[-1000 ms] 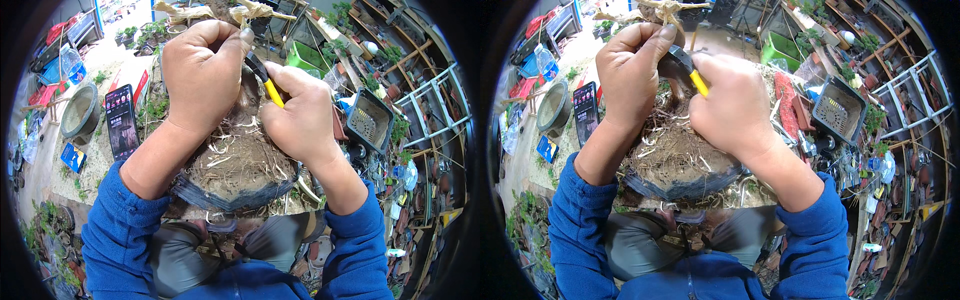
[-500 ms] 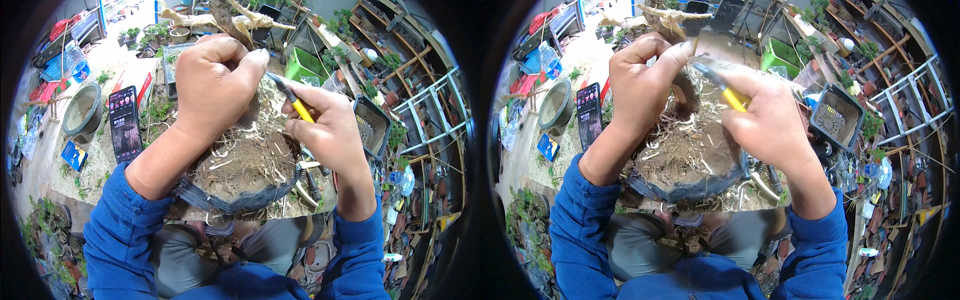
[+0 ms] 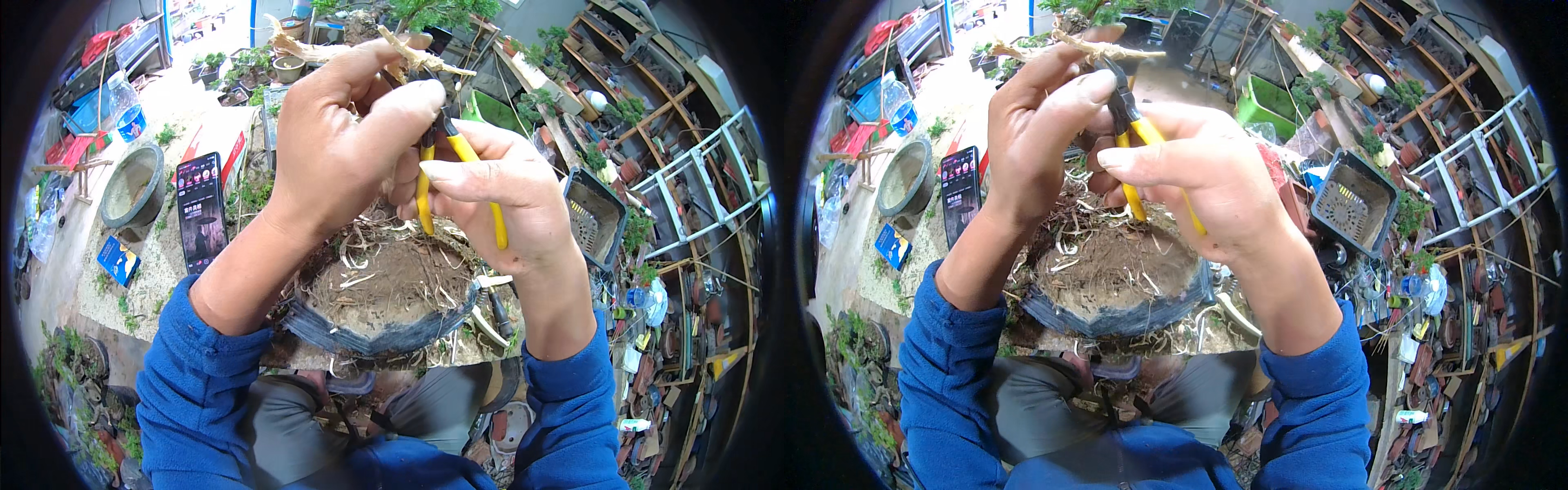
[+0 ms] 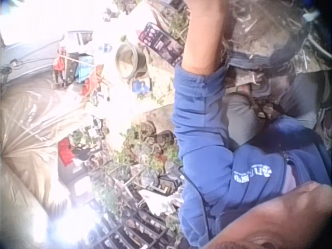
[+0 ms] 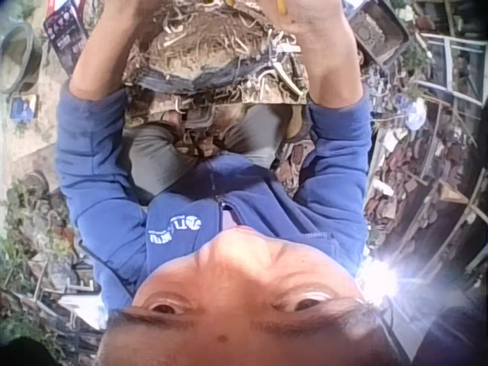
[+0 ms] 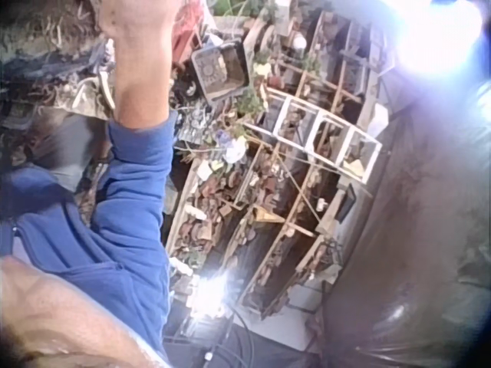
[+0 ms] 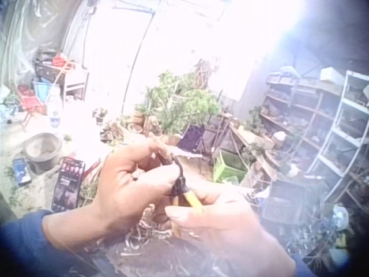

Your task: The person trims and shapes a small bonsai tree using pliers and a knife. They repeatedly cut small branches and scrape bark from the trunk, rotating the plant to access different sides. The work is performed on a cluttered table in a workshop filled with other potted plants and tools.

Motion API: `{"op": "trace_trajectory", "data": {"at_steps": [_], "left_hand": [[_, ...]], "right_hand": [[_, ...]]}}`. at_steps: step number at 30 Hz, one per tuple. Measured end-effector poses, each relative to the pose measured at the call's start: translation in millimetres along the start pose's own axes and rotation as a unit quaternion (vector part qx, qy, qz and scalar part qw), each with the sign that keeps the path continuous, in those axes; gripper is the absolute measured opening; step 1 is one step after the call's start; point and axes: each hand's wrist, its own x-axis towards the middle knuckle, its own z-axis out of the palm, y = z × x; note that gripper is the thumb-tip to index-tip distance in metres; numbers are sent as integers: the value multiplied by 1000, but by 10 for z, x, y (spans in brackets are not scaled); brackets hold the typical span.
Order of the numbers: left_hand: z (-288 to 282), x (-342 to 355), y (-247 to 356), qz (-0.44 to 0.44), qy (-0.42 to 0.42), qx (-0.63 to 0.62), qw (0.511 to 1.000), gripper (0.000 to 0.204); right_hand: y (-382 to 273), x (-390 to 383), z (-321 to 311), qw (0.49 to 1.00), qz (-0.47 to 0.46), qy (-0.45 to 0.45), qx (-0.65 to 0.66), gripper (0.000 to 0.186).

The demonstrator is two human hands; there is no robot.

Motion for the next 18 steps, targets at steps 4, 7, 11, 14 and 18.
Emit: {"op": "trace_trajectory", "data": {"at_steps": [4, 7, 11, 14, 18], "left_hand": [[-15, 60, 61, 15, 6, 242, 970, 41], [8, 51, 40, 10, 28, 230, 973, 36], [42, 50, -10, 31, 53, 229, 971, 36], [71, 20, -29, 31, 63, 230, 971, 37], [87, -4, -54, 41, 71, 205, 975, 38]], "right_hand": [[116, 96, -67, 1000, -10, -5, -12, 41], [187, 156, -95, 999, -22, -12, 21, 34], [212, 162, -81, 999, -34, 11, 19, 26], [207, 142, -49, 999, -39, 28, -27, 25], [202, 132, 2, 977, -110, 85, -164, 23]]}}
